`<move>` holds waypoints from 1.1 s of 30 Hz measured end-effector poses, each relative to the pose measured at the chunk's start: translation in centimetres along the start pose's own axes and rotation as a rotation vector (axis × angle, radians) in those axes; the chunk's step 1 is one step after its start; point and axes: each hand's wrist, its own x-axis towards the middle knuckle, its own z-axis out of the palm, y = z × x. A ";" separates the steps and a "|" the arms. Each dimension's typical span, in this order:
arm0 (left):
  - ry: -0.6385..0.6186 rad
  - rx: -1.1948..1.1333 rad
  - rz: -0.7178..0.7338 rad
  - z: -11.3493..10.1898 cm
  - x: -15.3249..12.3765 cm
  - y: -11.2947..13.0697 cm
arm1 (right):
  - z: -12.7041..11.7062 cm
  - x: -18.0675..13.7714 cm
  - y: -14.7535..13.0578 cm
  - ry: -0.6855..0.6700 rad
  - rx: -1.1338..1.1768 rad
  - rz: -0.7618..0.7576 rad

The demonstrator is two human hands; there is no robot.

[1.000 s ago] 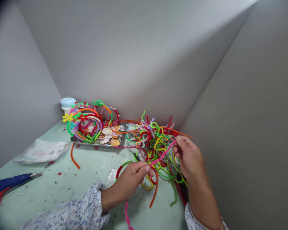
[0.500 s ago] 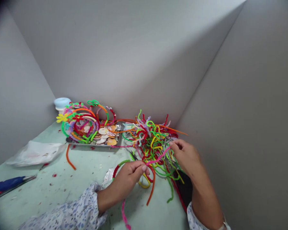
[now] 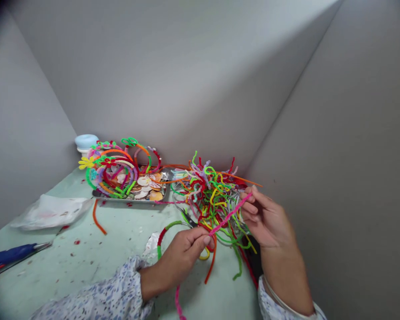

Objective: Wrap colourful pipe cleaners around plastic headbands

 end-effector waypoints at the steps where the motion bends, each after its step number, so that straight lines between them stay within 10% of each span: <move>1: 0.005 -0.005 0.002 0.1 0.0 0.0 | 0.2 0.0 0.1 -0.014 0.041 -0.004; 14: 0.032 -0.070 -0.114 1.1 -0.3 -0.8 | -1.5 0.9 -0.3 0.080 0.093 -0.115; 25: 0.127 -0.072 -0.084 0.7 0.1 -1.1 | -1.8 1.3 1.4 0.195 -0.755 -0.171; 33: 0.071 -0.063 -0.081 0.6 0.0 -0.8 | -0.6 0.9 1.1 0.197 -0.392 -0.232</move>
